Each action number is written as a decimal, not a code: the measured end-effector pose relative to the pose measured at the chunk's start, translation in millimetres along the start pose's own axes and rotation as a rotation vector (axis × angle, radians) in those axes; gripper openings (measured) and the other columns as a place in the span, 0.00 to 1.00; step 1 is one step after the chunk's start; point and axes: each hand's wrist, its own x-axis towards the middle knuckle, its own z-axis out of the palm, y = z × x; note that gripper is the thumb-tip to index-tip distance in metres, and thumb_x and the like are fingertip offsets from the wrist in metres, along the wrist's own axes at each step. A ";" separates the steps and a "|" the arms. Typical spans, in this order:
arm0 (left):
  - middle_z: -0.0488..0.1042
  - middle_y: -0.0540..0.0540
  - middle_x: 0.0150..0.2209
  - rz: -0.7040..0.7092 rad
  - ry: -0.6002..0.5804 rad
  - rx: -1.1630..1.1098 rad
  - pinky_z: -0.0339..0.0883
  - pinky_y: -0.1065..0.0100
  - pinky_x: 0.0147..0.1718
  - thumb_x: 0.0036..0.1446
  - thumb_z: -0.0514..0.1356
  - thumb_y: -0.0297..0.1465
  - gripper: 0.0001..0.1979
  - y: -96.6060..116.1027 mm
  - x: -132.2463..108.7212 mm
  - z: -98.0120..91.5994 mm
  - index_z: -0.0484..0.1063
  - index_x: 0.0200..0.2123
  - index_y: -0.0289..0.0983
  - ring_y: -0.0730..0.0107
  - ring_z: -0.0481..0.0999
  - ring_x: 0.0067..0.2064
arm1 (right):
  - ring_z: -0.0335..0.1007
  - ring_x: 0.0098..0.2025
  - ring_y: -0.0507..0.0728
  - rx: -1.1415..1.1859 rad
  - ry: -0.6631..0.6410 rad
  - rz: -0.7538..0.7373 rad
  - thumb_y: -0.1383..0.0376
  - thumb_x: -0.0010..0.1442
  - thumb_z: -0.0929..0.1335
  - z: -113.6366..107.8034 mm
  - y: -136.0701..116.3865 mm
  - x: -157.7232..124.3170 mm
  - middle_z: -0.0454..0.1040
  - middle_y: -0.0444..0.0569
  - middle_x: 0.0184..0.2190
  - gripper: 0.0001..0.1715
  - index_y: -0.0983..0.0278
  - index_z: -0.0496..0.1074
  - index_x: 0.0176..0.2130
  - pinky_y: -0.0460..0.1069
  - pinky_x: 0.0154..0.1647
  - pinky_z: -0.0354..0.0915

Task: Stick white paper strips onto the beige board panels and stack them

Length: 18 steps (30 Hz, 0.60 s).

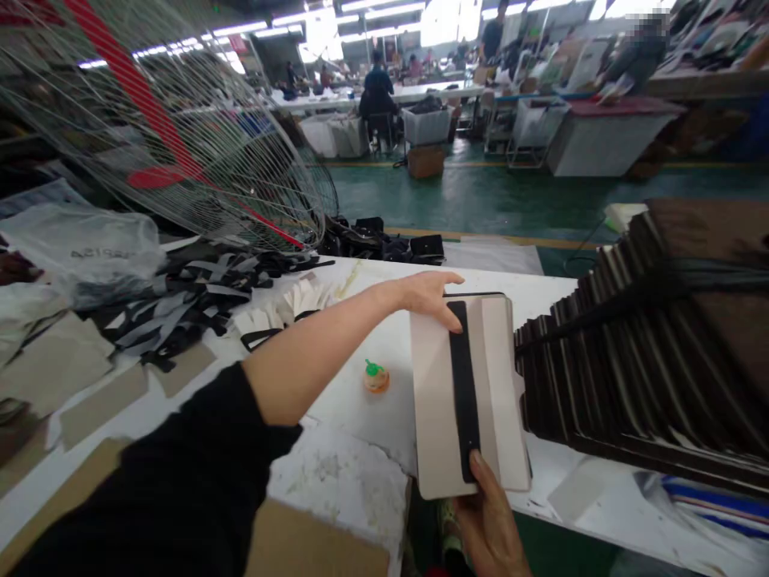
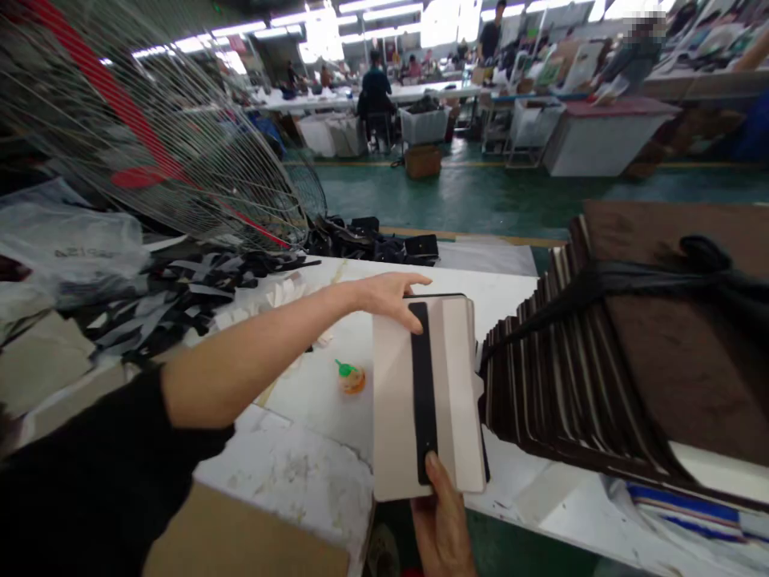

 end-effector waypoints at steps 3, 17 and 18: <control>0.64 0.40 0.60 -0.072 0.129 -0.041 0.55 0.58 0.58 0.37 0.70 0.38 0.50 -5.4 24.7 54.0 0.53 0.63 0.39 0.48 0.63 0.60 | 0.76 0.45 0.58 0.224 0.155 -0.015 0.62 0.47 0.76 14.4 -2.0 17.6 0.81 0.44 0.39 0.34 0.59 0.68 0.53 0.51 0.43 0.76; 0.71 0.37 0.52 -0.501 0.380 -0.679 0.62 0.56 0.54 0.46 0.65 0.46 0.36 -35.7 -39.5 218.7 0.61 0.56 0.37 0.50 0.69 0.55 | 0.78 0.39 0.55 0.388 0.211 -0.049 0.66 0.46 0.76 32.6 -6.4 31.4 0.80 0.41 0.37 0.30 0.56 0.70 0.49 0.49 0.39 0.75; 0.73 0.39 0.50 -0.494 0.353 -0.738 0.64 0.57 0.52 0.43 0.67 0.45 0.37 -37.2 -37.6 216.8 0.62 0.54 0.38 0.52 0.71 0.53 | 0.77 0.40 0.55 0.360 0.215 -0.073 0.65 0.45 0.77 33.0 -5.1 30.8 0.80 0.41 0.38 0.31 0.56 0.70 0.49 0.49 0.39 0.75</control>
